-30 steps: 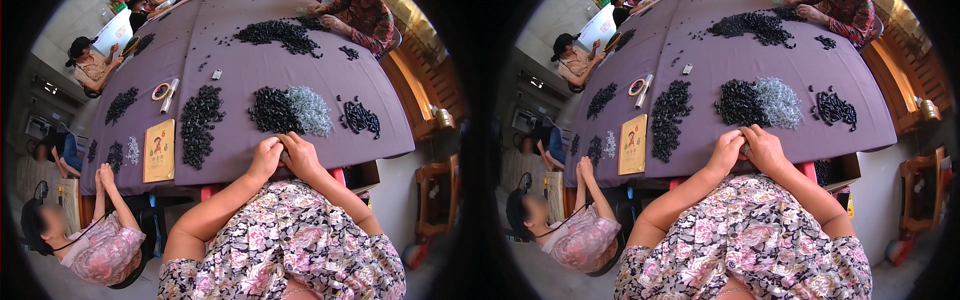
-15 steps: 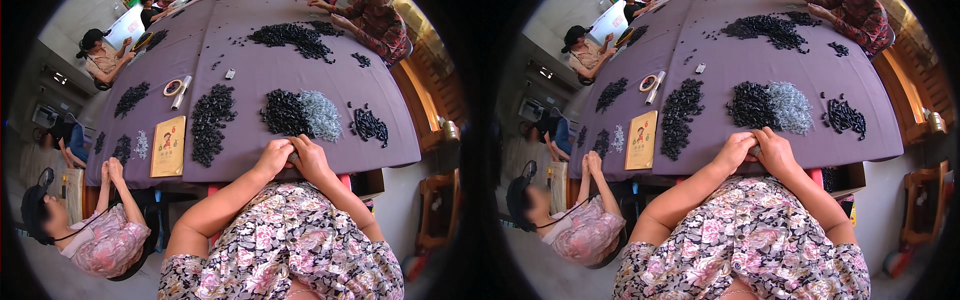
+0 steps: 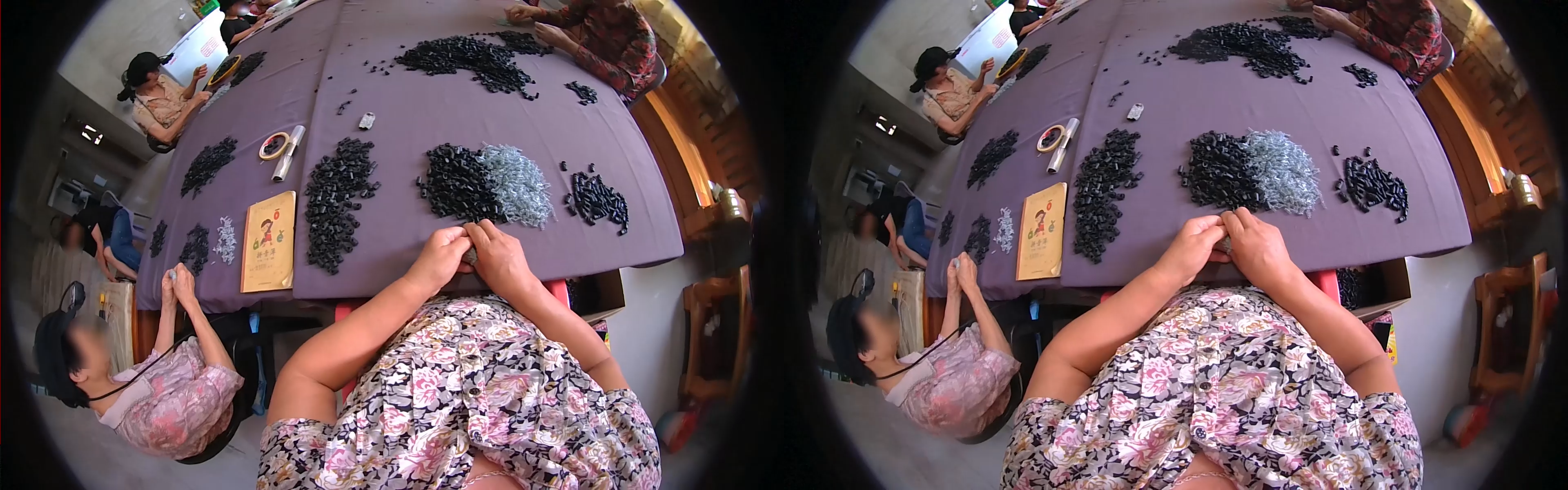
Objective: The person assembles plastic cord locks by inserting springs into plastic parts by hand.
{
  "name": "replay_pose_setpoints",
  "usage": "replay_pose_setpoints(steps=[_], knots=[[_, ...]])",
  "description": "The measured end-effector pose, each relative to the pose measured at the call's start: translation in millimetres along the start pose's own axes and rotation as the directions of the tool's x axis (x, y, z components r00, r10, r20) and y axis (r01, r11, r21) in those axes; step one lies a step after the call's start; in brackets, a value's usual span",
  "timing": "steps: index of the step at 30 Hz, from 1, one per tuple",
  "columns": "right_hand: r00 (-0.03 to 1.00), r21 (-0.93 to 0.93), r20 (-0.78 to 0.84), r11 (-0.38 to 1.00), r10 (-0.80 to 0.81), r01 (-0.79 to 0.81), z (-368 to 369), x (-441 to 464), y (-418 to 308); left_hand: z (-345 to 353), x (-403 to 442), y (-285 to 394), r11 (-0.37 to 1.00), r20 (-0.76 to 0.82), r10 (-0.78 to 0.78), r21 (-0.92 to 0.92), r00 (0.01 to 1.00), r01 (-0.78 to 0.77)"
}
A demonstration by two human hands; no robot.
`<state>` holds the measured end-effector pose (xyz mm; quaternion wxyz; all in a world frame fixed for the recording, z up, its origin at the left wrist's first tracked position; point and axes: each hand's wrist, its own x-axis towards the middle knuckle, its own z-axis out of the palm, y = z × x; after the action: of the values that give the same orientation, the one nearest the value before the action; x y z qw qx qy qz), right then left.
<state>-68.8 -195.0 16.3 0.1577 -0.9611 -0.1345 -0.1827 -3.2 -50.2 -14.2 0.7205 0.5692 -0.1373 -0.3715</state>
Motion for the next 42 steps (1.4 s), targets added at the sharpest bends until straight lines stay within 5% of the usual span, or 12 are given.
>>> replay_pose_setpoints(steps=[27, 35, 38, 42], knots=[[0.995, 0.051, -0.101, 0.999, 0.007, -0.002, 10.2, -0.4, 7.0, -6.2, -10.2, 12.2, 0.997, 0.091, -0.023, -0.067, 0.996, 0.030], [0.998, 0.022, 0.011, 0.998, 0.062, -0.063, 9.6, 0.9, 8.4, -7.6, -9.4, 8.5, 0.997, 0.114, 0.004, -0.071, 0.993, 0.004], [0.989, 0.159, -0.123, 0.985, 0.081, -0.060, -22.3, -4.3, 7.7, -12.9, -12.6, 6.6, 0.994, 0.088, 0.020, -0.110, 0.996, -0.011], [0.926, -0.059, -0.318, 0.971, 0.202, -0.232, -68.3, -21.4, 71.5, -22.5, -29.2, 14.7, 0.992, -0.068, 0.115, -0.044, 0.991, -0.118]])
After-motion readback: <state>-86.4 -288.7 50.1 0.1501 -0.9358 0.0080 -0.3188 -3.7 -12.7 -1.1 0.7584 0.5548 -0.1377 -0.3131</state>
